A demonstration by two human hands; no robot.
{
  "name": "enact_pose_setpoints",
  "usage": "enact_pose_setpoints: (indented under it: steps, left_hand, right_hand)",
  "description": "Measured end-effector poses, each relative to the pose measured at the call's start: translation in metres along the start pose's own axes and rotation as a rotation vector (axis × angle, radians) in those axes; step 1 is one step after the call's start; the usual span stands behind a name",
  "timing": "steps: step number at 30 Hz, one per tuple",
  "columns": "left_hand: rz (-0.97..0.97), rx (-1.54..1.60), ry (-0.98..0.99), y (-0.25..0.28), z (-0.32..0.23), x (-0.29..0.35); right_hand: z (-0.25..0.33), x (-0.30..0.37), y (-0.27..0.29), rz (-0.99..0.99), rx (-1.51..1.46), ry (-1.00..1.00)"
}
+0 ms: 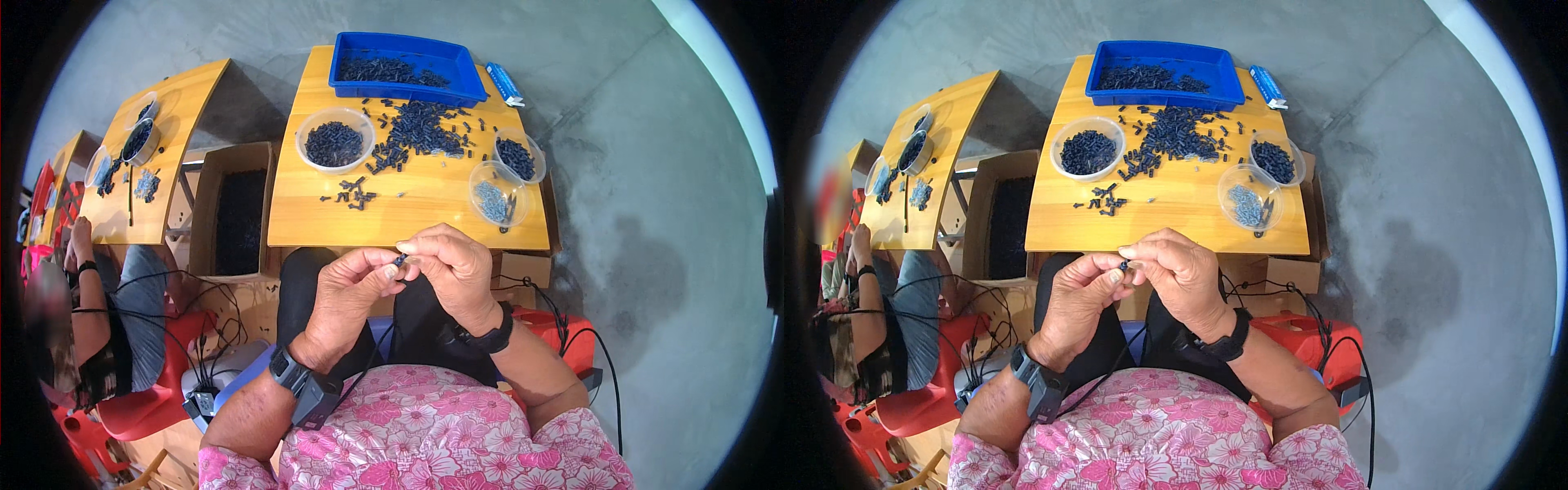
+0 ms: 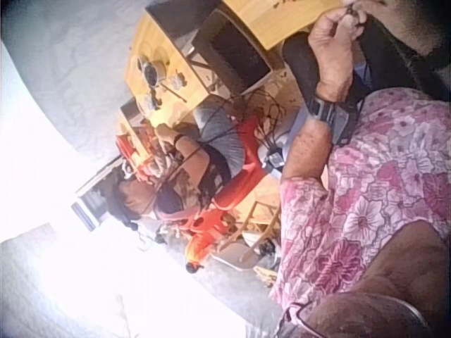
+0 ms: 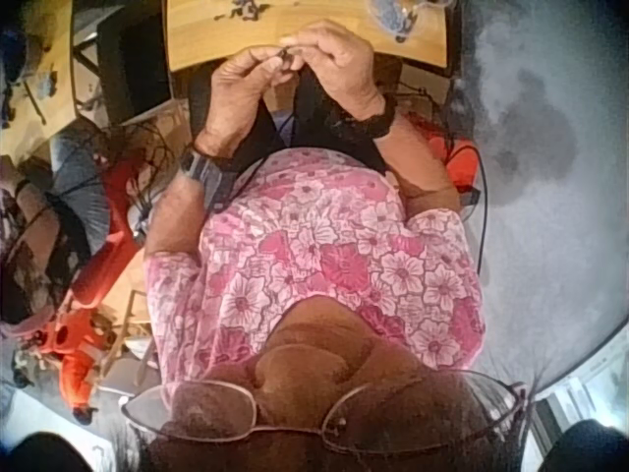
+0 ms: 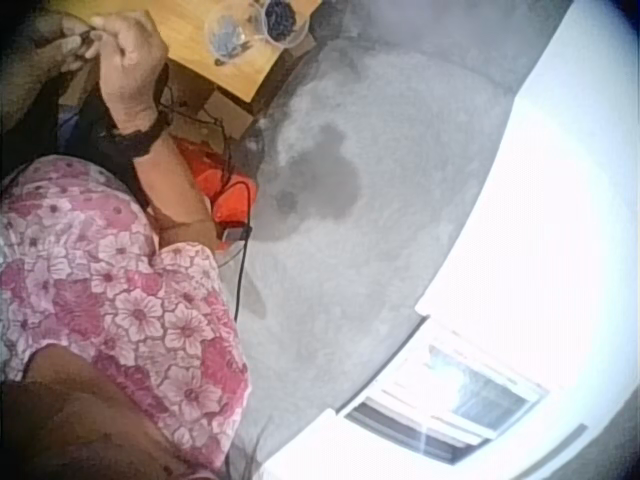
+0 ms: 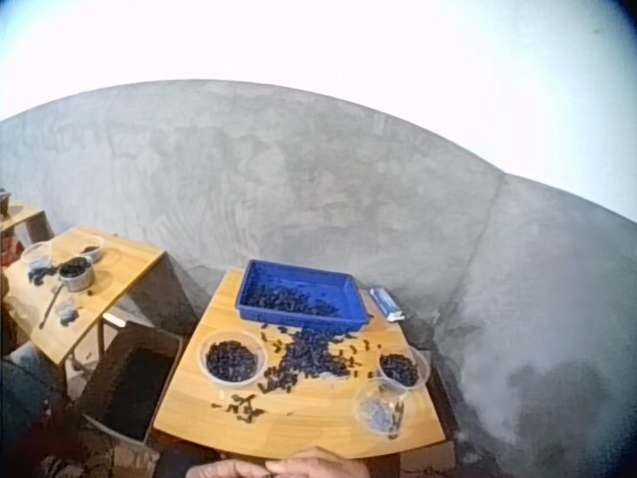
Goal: Assembling small black plastic components by hand at a workbench.
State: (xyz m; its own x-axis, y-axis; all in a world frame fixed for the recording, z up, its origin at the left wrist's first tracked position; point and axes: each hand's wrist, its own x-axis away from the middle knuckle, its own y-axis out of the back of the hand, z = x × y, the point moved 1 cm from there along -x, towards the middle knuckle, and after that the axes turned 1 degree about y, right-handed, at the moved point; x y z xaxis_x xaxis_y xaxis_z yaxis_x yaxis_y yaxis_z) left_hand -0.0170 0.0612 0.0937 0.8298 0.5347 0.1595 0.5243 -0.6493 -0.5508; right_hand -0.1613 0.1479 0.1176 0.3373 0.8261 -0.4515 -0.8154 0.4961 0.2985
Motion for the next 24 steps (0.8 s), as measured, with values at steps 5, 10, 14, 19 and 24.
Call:
enact_pose_setpoints:
  steps: [5,10,14,19,24]
  left_hand:
    - [-0.075,0.011,0.055,0.001,0.007,0.001]
    - [-0.086,0.044,0.059,-0.002,0.009,0.001]
    - [-0.089,0.090,0.161,0.000,0.006,0.000]
    - [-0.074,0.080,0.255,0.004,0.002,-0.004]
    - [-0.069,0.063,0.255,0.010,0.003,-0.005]
  right_hand:
    - [-0.007,0.010,-0.009,-0.051,0.030,0.034]
    - [-0.011,0.014,-0.010,-0.064,0.065,0.032]
    - [-0.013,0.008,-0.008,-0.030,0.064,0.051]
    - [-0.013,0.006,-0.006,0.038,0.017,-0.008]
    - [-0.013,0.002,-0.005,0.084,0.056,0.039]
